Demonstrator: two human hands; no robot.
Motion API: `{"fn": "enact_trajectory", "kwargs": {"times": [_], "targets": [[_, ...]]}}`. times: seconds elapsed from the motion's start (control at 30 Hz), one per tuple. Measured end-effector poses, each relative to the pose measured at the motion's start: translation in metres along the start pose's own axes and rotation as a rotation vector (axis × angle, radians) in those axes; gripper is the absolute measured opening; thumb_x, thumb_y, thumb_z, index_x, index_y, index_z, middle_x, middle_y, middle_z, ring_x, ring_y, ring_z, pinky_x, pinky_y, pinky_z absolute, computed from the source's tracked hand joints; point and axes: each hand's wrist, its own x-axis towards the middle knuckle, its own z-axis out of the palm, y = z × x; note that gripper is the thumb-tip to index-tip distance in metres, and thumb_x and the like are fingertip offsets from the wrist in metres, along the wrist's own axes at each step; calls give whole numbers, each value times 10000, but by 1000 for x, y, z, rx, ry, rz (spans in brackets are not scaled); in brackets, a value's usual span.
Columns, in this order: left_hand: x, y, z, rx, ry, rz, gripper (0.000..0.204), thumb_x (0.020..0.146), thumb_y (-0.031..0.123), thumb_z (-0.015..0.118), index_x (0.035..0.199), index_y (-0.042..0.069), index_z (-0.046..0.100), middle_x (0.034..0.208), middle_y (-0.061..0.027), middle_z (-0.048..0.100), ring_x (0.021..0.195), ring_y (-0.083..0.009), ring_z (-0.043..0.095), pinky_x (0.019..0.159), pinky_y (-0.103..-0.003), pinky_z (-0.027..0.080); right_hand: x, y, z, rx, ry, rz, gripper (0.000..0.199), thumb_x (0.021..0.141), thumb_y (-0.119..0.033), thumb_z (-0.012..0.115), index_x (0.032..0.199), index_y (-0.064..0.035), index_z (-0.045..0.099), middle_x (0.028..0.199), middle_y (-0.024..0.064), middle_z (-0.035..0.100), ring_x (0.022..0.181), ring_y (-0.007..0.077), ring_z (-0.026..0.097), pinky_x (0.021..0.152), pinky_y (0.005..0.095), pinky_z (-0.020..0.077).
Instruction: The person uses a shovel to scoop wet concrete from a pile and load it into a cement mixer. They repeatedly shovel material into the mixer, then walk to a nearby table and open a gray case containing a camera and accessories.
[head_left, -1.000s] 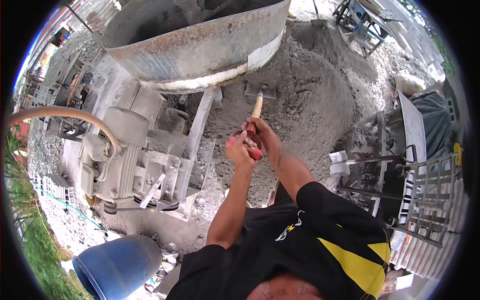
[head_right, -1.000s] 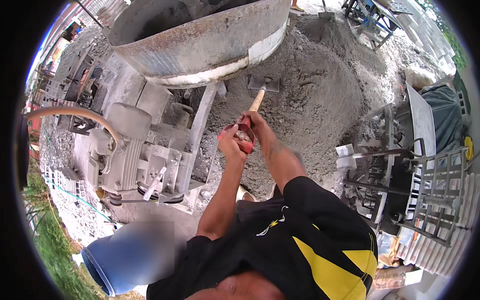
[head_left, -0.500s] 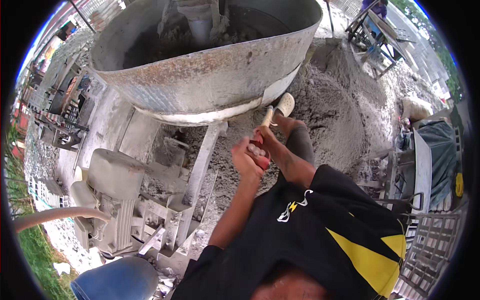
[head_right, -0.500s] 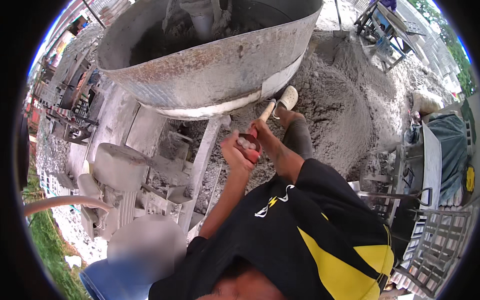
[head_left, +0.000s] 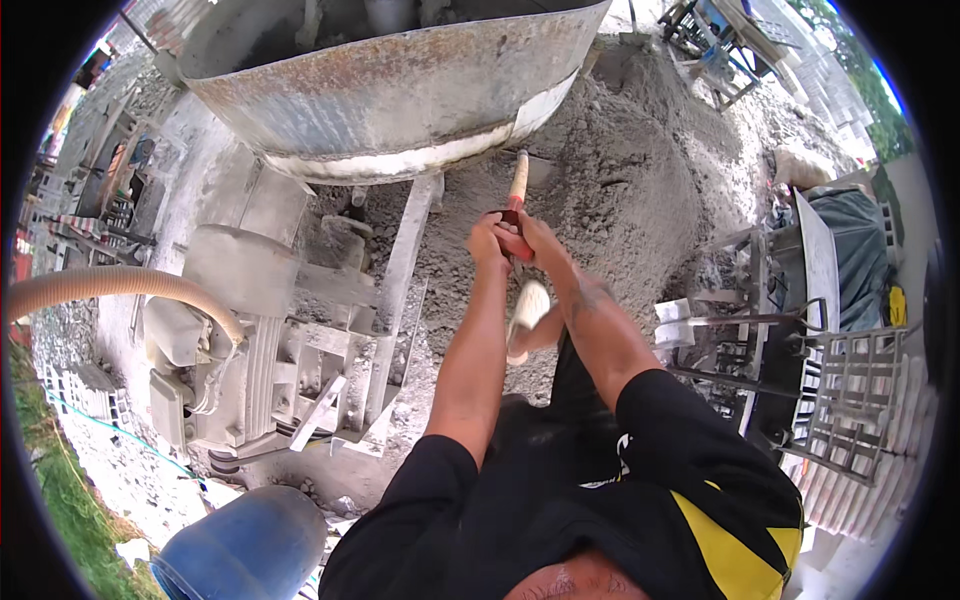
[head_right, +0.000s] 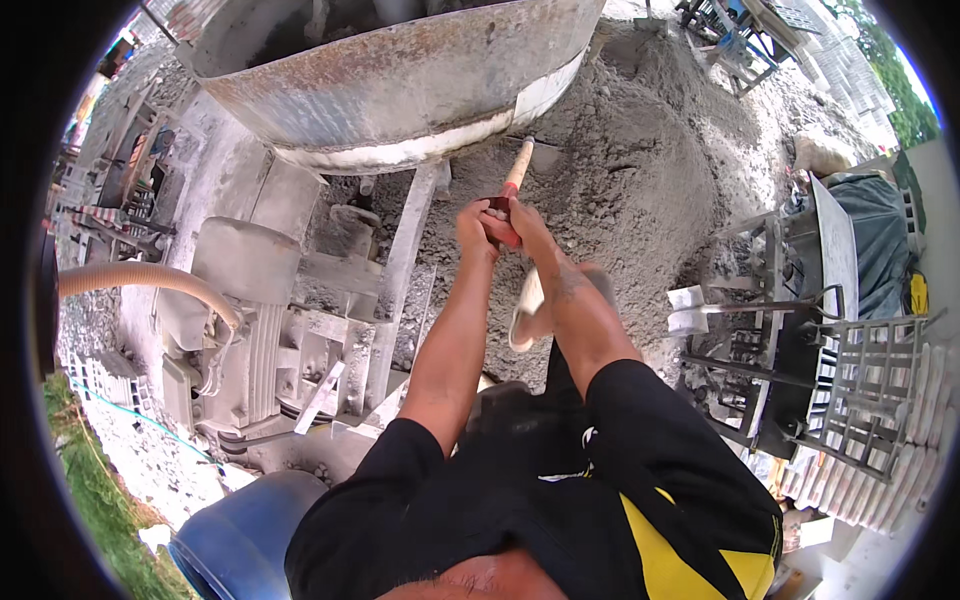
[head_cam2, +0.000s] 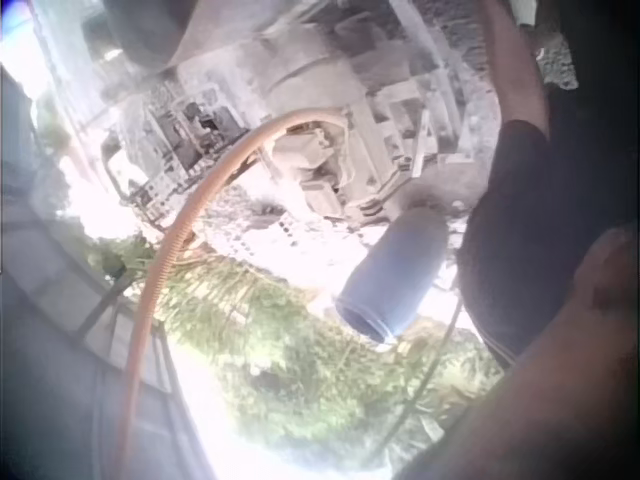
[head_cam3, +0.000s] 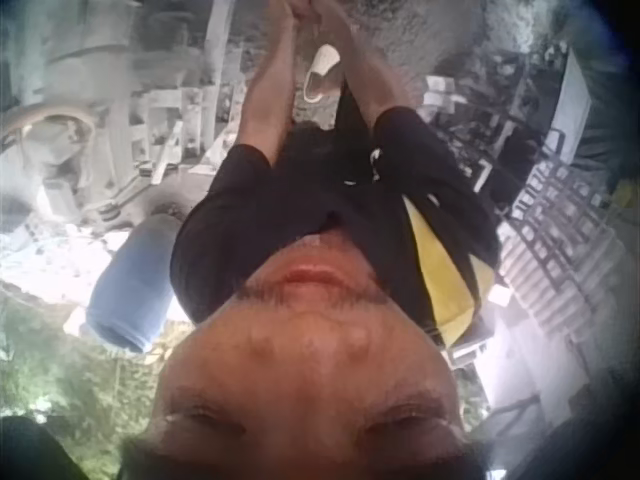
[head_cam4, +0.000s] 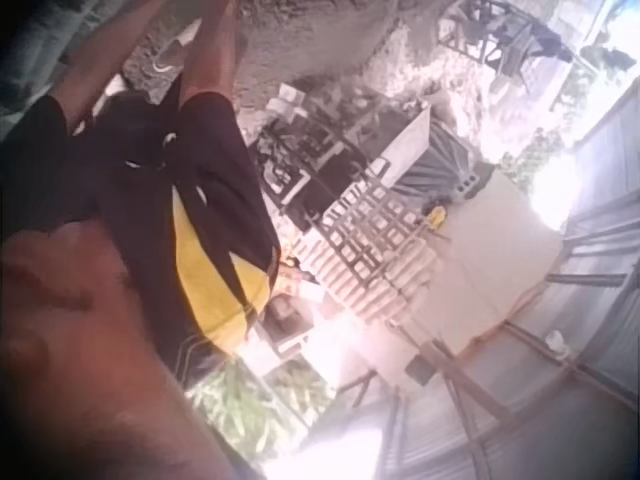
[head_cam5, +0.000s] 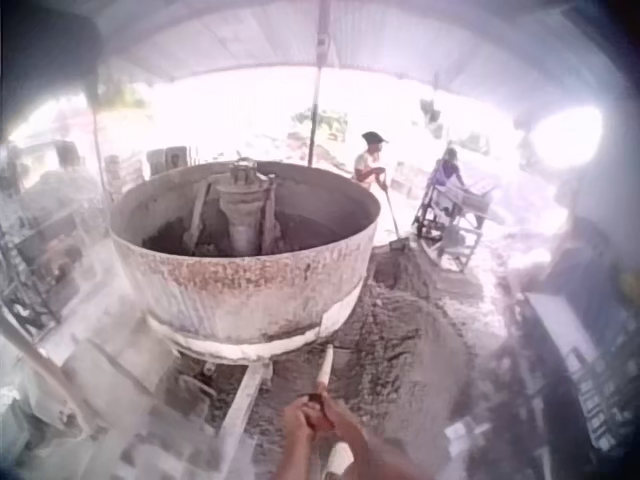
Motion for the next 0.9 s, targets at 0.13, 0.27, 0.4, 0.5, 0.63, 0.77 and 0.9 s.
{"fn": "enact_trajectory", "kwargs": {"times": [0.13, 0.27, 0.4, 0.5, 0.63, 0.77, 0.9], "targets": [[-19, 3, -33, 44, 29, 53, 40, 781, 53, 539, 751, 39, 517, 615, -49, 500, 538, -197, 525, 550, -321, 483, -1, 16, 18, -456, 136, -45, 560, 942, -500, 402, 992, -2, 652, 887, 114, 656, 755, 207, 631, 628, 347, 490], [-40, -19, -81, -76, -76, -21, 43, 775, 52, 576, 775, 28, 539, 635, -58, 548, 574, -183, 579, 567, -292, 491, -17, 67, 13, -324, 57, -107, 545, 936, -501, 443, 939, -6, 671, 843, 74, 652, 738, 162, 581, 661, 332, 466], [-62, -67, -86, -72, -98, -15, 87, 771, 63, 617, 809, 35, 543, 660, -51, 568, 593, -166, 591, 577, -283, 494, -13, 110, -37, -281, 11, -186, 517, 952, -471, 431, 931, -17, 676, 768, 54, 645, 688, 125, 586, 608, 302, 471], [-78, -106, -87, 16, -73, -4, 94, 767, 62, 621, 828, 43, 553, 683, -53, 572, 615, -171, 592, 600, -300, 496, -31, 116, -70, -197, -18, -116, 513, 953, -468, 431, 938, -20, 681, 757, 55, 651, 677, 121, 595, 596, 302, 475], [-130, -140, -81, -13, -32, -12, 77, 772, 67, 614, 818, 48, 556, 696, -54, 568, 630, -187, 589, 620, -318, 504, -68, 144, -107, -199, -35, -135, 496, 951, -463, 455, 987, -23, 681, 807, 62, 663, 699, 131, 603, 589, 318, 475], [-191, -163, -68, -181, -144, 92, 124, 830, 104, 596, 751, 61, 510, 657, -41, 525, 600, -182, 545, 615, -324, 495, -133, 142, -125, -18, -71, -61, 466, 957, -410, 479, 1012, 13, 666, 846, 66, 665, 695, 144, 610, 582, 317, 474], [-251, -222, -22, -104, -217, 89, 206, 889, 139, 557, 718, 58, 476, 629, -32, 487, 556, -161, 483, 591, -318, 469, -194, 136, -199, 397, -243, 7, 344, 981, -302, 458, 1060, -6, 616, 814, 43, 640, 706, 115, 617, 602, 275, 522]]}}
